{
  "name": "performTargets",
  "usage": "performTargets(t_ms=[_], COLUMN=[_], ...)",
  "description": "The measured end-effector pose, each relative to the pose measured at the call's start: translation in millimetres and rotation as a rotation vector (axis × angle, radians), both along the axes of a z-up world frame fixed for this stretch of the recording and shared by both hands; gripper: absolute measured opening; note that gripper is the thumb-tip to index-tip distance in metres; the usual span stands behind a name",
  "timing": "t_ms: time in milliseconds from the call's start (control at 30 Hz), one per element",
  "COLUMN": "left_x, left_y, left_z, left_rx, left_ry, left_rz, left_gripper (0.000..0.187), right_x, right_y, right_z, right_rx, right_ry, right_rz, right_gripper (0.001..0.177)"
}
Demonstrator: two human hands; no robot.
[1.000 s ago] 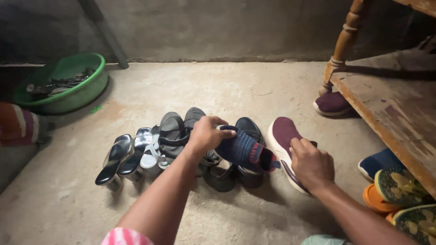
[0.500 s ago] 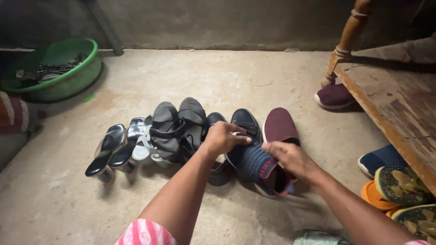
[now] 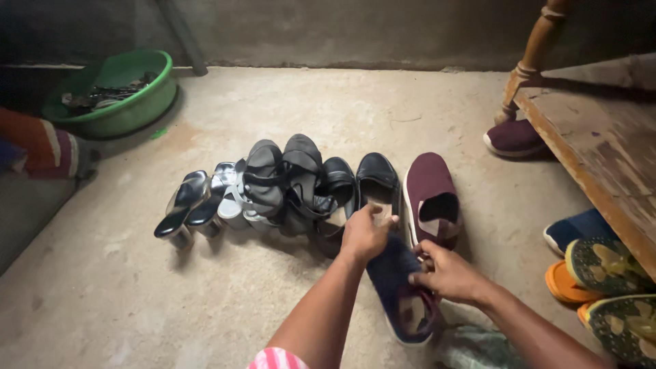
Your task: The person removes multiple pairs of shoes from a wooden shoe rack and places them on the floor. They then wipe the empty rack with a cloth and proceed to wipe several pairs of shoes on the floor.
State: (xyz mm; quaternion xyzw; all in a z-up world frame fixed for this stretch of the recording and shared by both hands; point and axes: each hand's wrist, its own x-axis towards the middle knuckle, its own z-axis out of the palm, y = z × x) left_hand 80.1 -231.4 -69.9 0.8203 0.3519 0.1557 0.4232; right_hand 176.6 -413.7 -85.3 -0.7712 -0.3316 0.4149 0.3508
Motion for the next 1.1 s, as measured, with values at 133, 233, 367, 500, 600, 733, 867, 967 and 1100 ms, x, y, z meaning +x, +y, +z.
performTargets(t_ms=[133, 233, 367, 500, 600, 733, 867, 967, 1100], left_x=[-2.0, -2.2, -1.8, 0.8, 11.7, 44.9, 103.3, 149.9, 201.7], left_y=[-9.9, -12.5, -21.8, -27.2, -28.9, -30.5, -42.9, -52.5, -54.8], left_z=[-6.4, -3.4, -0.2, 2.6, 5.5, 18.4, 33.6, 37.4, 24.8], left_rx=[-0.04, -0.112, -0.248, -0.153, -0.18, -0.243, -0.097, -0.054, 0.04], left_ry=[0.122, 0.174, 0.32, 0.332, 0.296, 0.218, 0.086, 0.017, -0.118], left_rz=[0.012, -0.037, -0.143, -0.154, -0.169, -0.216, -0.294, -0.349, -0.341], left_gripper=[0.047, 0.044, 0.046, 0.047, 0.05, 0.048, 0.045, 0.046, 0.048], right_x=[-7.1, -4.7, -0.7, -7.3, -6.8, 27.3, 93.1, 139.4, 192.3], right_y=[-17.8, -28.0, -39.3, -37.5, -35.7, -37.4, -40.9, -40.2, -30.1], right_z=[-13.7, -19.8, -23.3, -25.1, -26.4, -20.6, -8.7, -1.8, -6.1], right_rx=[-0.191, -0.144, -0.205, -0.291, -0.304, -0.173, -0.12, -0.13, -0.163], right_ry=[-0.131, 0.086, 0.196, 0.253, 0.215, -0.06, -0.421, -0.557, -0.628], right_rz=[0.0, -0.164, -0.228, -0.219, -0.204, -0.26, -0.242, -0.309, -0.354], right_gripper=[0.046, 0.047, 0.052, 0.054, 0.049, 0.027, 0.029, 0.037, 0.052])
